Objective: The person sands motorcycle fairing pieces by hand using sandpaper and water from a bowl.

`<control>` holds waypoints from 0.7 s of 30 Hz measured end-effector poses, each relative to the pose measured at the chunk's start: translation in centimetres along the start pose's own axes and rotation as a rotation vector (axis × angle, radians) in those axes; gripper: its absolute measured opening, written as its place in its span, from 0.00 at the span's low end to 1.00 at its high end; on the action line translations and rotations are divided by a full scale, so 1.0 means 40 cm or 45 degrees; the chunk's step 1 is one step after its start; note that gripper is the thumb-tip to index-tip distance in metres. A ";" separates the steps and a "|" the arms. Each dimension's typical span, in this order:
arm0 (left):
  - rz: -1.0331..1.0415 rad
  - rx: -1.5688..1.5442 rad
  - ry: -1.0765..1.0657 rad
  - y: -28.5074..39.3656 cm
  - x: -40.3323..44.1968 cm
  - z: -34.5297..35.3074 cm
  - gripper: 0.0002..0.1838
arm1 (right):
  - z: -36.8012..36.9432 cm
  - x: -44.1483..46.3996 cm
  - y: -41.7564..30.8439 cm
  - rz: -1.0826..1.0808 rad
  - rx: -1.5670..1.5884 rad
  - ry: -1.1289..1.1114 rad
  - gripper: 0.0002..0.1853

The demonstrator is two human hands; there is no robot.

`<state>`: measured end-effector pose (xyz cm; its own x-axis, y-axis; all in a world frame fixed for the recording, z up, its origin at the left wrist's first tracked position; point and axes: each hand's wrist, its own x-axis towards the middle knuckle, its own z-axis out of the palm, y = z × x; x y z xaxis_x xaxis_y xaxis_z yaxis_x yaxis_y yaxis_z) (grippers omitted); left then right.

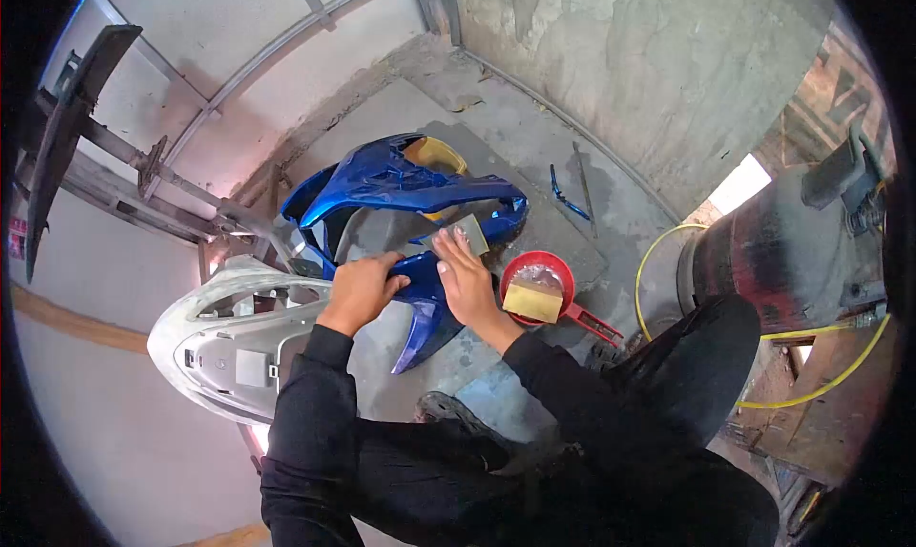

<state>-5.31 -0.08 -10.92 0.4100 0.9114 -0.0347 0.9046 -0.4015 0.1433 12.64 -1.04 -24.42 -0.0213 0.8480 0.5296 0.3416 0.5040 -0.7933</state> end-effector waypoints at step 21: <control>-0.035 -0.006 -0.029 0.000 0.006 -0.005 0.20 | -0.037 -0.005 0.069 0.148 -0.004 0.026 0.22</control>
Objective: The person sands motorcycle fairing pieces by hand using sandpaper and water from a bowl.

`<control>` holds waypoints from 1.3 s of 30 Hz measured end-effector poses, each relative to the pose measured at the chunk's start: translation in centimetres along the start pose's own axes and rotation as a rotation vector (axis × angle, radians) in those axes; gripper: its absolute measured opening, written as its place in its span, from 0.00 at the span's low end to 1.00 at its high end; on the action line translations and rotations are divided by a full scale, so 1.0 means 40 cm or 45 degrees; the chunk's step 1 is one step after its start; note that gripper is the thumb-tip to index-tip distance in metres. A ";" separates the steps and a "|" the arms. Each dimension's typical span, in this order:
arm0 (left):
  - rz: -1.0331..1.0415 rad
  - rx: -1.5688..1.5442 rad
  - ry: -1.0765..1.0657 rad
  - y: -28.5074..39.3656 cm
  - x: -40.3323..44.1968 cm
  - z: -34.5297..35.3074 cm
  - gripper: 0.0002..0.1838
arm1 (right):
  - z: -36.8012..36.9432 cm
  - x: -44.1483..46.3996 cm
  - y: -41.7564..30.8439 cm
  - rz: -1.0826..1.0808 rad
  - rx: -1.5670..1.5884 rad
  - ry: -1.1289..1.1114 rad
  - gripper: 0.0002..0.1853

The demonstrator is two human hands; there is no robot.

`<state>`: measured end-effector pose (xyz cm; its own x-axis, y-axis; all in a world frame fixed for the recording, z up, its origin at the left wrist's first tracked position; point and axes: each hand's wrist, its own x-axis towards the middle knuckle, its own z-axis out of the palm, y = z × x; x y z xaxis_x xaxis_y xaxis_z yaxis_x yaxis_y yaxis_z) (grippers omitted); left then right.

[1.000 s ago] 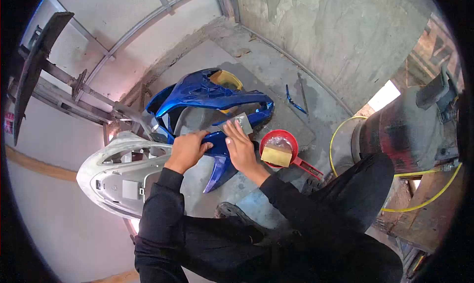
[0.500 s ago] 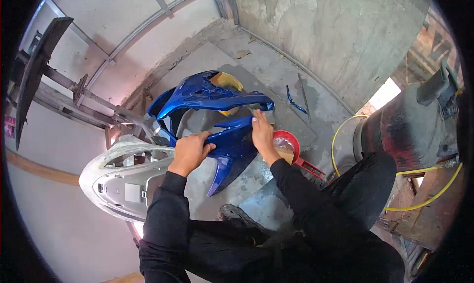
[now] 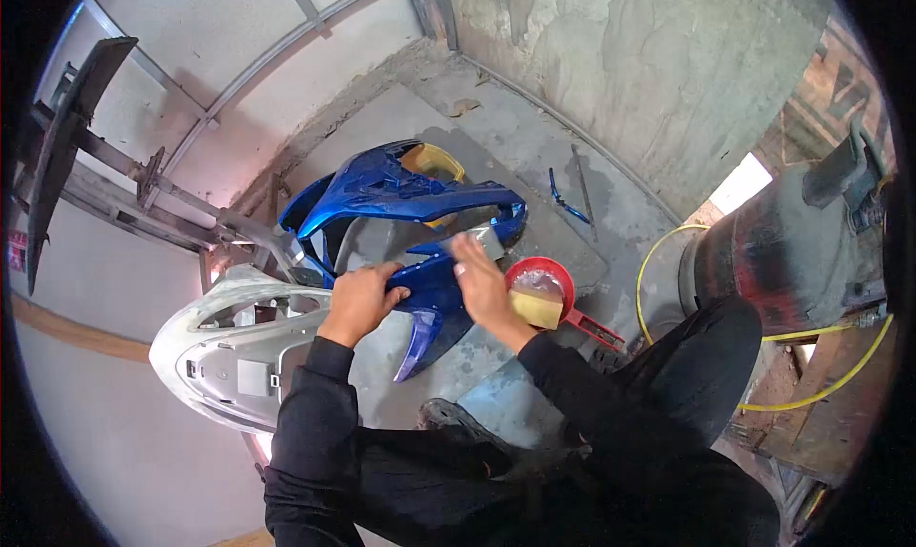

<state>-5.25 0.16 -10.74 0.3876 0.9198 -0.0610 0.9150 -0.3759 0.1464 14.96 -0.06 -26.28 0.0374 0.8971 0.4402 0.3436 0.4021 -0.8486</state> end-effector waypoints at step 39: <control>-0.210 0.096 0.100 0.082 0.079 -0.004 0.35 | -0.040 0.030 0.025 -0.073 -0.078 -0.028 0.23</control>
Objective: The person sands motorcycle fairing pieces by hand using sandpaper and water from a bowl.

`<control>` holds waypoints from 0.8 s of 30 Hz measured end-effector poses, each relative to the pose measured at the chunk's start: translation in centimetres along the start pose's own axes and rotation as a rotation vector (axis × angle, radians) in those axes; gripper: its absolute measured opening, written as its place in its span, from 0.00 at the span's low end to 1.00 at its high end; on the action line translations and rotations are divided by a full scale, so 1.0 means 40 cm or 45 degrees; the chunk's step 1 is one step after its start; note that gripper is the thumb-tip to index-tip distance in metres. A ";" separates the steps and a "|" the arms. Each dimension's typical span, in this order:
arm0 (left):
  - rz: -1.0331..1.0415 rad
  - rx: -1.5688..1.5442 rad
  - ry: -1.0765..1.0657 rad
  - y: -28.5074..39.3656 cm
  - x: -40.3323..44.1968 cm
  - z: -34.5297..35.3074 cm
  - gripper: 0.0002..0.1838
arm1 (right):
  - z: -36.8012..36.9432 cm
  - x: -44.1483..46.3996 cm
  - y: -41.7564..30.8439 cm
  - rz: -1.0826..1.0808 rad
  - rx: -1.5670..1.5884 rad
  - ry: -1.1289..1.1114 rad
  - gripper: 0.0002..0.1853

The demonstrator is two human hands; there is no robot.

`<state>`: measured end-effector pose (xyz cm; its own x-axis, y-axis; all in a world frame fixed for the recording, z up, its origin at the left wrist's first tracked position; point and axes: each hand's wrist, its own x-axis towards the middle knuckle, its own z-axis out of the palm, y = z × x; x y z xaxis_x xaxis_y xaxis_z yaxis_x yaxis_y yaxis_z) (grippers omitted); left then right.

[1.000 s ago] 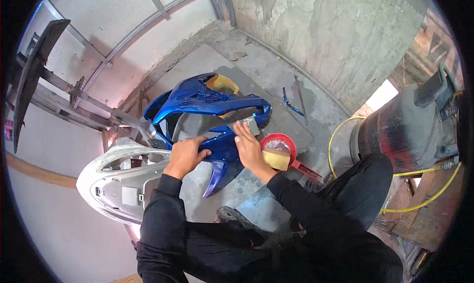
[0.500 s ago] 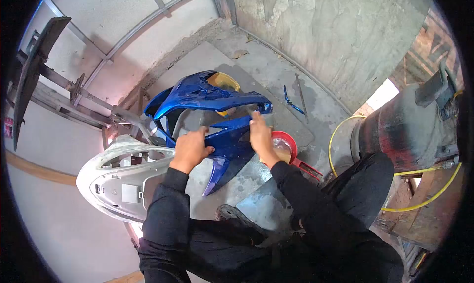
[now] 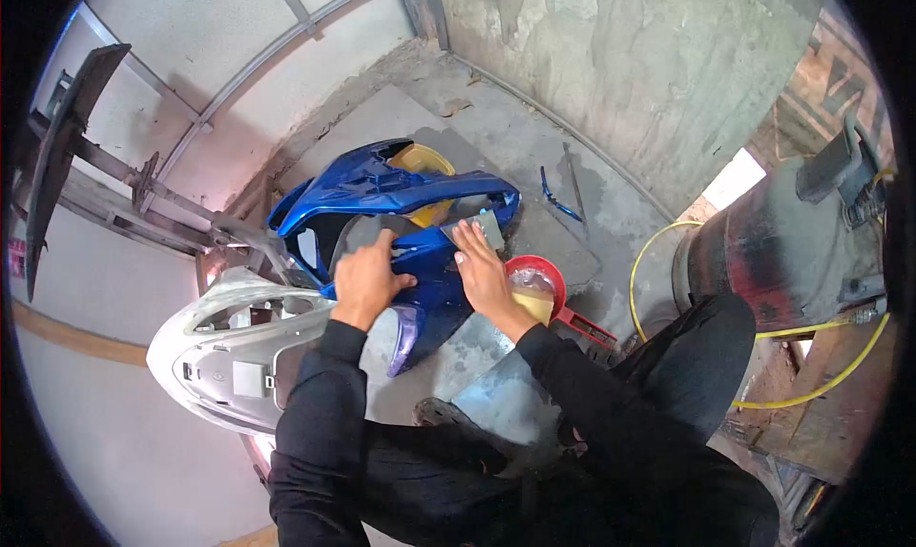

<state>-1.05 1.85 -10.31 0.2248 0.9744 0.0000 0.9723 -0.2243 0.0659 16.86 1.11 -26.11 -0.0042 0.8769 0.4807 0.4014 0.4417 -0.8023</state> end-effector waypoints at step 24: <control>-0.085 -0.170 0.266 -0.016 -0.004 -0.050 0.38 | -0.042 0.183 0.000 -0.030 -0.129 0.180 0.23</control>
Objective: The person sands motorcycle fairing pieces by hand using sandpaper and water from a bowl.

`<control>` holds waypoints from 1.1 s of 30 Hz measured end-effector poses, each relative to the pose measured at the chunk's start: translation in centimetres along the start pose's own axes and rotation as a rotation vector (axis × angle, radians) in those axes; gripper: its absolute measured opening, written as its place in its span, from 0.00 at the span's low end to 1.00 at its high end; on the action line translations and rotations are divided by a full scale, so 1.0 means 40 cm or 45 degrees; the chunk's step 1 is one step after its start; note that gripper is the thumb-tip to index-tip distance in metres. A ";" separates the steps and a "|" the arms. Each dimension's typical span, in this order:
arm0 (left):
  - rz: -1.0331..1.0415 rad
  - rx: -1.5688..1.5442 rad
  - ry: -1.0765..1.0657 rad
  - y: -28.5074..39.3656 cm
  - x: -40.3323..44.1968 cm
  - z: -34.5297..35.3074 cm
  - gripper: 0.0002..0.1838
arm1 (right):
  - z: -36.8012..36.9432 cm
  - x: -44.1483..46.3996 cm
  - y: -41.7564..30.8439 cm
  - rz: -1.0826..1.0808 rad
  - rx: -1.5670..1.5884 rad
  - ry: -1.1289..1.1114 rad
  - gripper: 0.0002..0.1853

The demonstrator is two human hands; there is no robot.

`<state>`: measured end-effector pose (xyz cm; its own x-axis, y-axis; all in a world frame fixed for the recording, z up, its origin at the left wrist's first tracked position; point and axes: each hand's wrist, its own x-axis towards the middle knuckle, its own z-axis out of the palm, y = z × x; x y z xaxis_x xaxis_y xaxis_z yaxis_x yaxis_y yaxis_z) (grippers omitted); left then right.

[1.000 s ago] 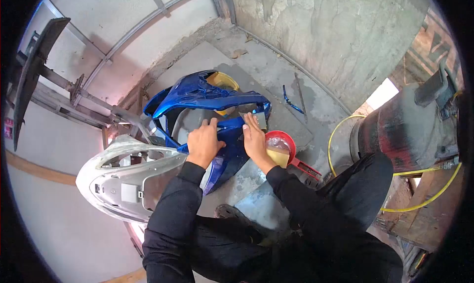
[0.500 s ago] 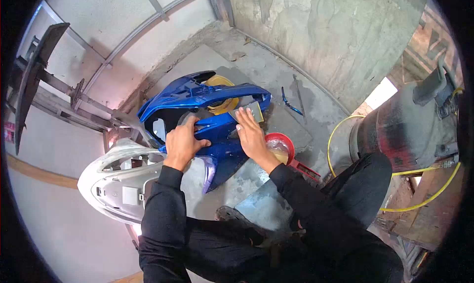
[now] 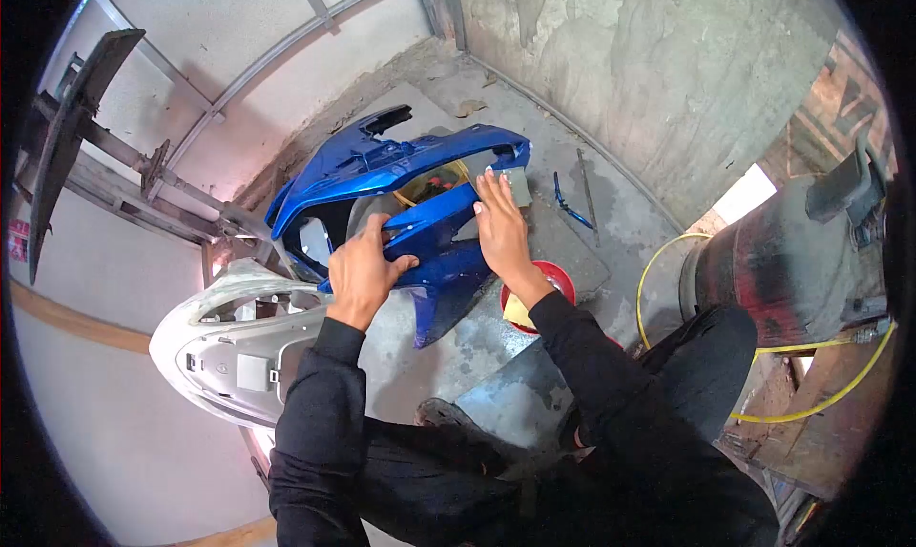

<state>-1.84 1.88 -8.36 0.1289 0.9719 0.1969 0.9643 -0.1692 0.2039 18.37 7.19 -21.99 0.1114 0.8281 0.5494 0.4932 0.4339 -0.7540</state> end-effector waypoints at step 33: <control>-0.069 -0.113 -0.011 -0.047 -0.104 -0.079 0.37 | -0.088 -0.044 -0.138 -0.127 -0.213 0.008 0.22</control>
<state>-4.92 -2.36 -6.53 0.0795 0.9814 0.1747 0.9458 -0.1296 0.2979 18.49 2.10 -17.55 0.0604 0.7815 0.6210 0.6387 0.4478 -0.6257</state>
